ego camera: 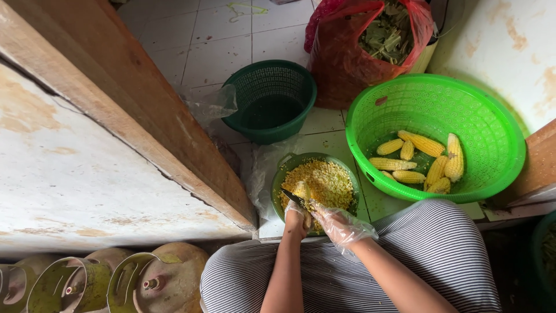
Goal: The person sits on the floor and uses a knife to cut corn kernels off cobs into a green bowl. They repeatedly pick up cobs from a green basket, cut the kernels, and place the cobs back into the basket.
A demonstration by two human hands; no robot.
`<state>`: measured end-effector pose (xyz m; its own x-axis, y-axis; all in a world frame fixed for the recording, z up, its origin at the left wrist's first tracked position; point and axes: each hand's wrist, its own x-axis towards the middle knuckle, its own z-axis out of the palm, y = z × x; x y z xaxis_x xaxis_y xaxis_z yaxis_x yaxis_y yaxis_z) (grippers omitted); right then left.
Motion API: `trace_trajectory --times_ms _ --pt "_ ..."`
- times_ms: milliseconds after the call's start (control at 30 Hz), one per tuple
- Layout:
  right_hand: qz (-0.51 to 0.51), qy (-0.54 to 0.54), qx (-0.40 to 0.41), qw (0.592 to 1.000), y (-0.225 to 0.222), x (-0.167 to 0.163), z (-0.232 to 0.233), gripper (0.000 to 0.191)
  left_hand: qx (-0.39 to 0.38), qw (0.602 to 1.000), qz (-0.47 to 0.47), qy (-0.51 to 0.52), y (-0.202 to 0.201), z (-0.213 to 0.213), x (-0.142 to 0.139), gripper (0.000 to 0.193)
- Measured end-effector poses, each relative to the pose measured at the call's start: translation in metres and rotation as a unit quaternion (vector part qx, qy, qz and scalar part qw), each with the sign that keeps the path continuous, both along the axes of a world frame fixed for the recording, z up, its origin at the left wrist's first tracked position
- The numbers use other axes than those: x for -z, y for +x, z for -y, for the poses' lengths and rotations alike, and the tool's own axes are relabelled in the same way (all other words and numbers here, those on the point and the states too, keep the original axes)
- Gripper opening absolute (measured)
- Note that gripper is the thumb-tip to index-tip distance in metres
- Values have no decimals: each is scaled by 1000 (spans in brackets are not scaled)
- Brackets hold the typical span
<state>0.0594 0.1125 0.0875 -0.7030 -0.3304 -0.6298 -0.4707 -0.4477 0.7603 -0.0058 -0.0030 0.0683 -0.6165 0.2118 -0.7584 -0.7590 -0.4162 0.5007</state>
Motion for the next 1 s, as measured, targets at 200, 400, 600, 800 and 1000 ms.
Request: trace_trajectory --times_ms 200,400,600,800,1000 --pt "82 -340 292 890 -9 -12 -9 50 90 993 -12 -72 6 -5 -1 59" --pt "198 -632 458 593 0 -29 -9 53 58 996 -54 -28 3 1 13 59" --pt "139 -543 343 754 -7 -11 -4 56 45 997 -34 -59 4 2 14 56" --pt "123 -606 487 617 -14 -14 -9 46 124 984 -44 -124 12 0 2 61" --pt "121 -757 582 270 -20 -27 -23 42 193 961 -151 -127 21 5 -3 56"
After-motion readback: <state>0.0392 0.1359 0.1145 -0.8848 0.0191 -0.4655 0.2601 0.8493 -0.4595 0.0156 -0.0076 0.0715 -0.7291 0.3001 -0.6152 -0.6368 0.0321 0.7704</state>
